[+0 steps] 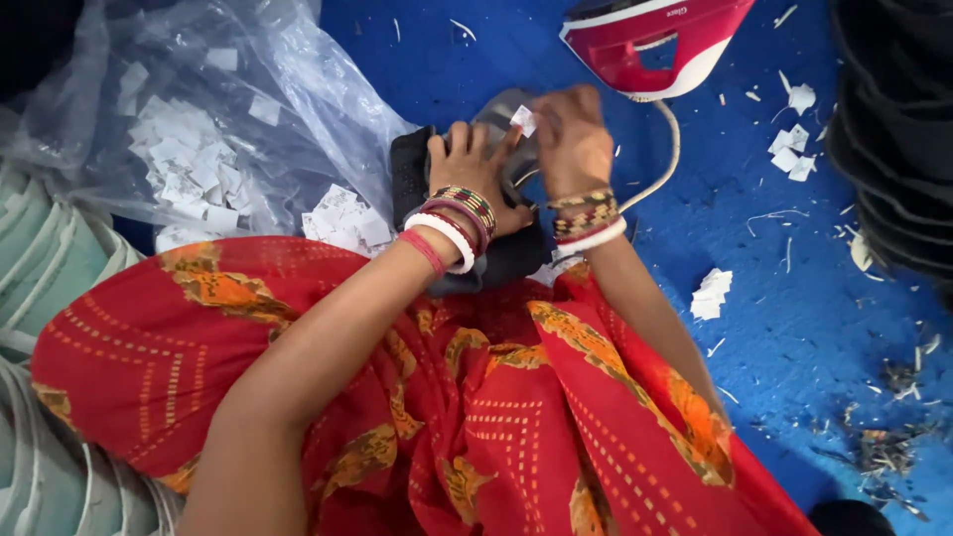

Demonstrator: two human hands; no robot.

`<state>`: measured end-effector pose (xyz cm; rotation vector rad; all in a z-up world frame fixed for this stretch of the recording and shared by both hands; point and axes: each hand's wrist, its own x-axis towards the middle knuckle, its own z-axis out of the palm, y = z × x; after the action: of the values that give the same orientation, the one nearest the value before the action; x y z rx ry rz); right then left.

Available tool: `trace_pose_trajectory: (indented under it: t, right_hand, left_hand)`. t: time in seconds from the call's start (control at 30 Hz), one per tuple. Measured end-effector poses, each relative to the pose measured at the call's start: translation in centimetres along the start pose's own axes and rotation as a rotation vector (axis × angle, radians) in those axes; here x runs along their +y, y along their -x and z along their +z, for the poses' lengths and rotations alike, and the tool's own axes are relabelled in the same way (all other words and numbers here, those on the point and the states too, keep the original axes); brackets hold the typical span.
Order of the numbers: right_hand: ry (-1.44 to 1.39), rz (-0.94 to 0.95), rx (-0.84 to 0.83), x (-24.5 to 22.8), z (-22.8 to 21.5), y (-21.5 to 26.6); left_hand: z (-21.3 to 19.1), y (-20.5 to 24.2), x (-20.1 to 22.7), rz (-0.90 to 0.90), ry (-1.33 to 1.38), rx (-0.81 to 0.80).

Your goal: Apply small labels to shoe components and secure them by pressing with a heated iron.

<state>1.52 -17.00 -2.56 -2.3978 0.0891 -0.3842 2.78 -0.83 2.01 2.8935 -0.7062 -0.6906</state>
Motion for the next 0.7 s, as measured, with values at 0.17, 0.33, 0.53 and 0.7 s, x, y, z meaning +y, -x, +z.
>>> trace_pose_trajectory:
  t: [0.17, 0.33, 0.53, 0.7]
  right_hand:
    - [-0.173, 0.325, 0.385, 5.3, -1.7, 1.8]
    - [-0.537, 0.156, 0.14, 8.7, -6.6, -3.6]
    - [-0.104, 0.331, -0.254, -5.4, -11.7, -8.4]
    - [0.481, -0.182, -0.235, -3.4, -6.2, -5.3]
  left_hand:
    - [-0.5, 0.4, -0.5, -0.002, 0.066, 0.014]
    - [-0.2, -0.1, -0.6, 0.002, 0.058, -0.049]
    - [-0.8, -0.1, -1.0, -0.018, 0.13, -0.077]
    - [-0.6, -0.2, -1.1, 0.003, 0.108, -0.063]
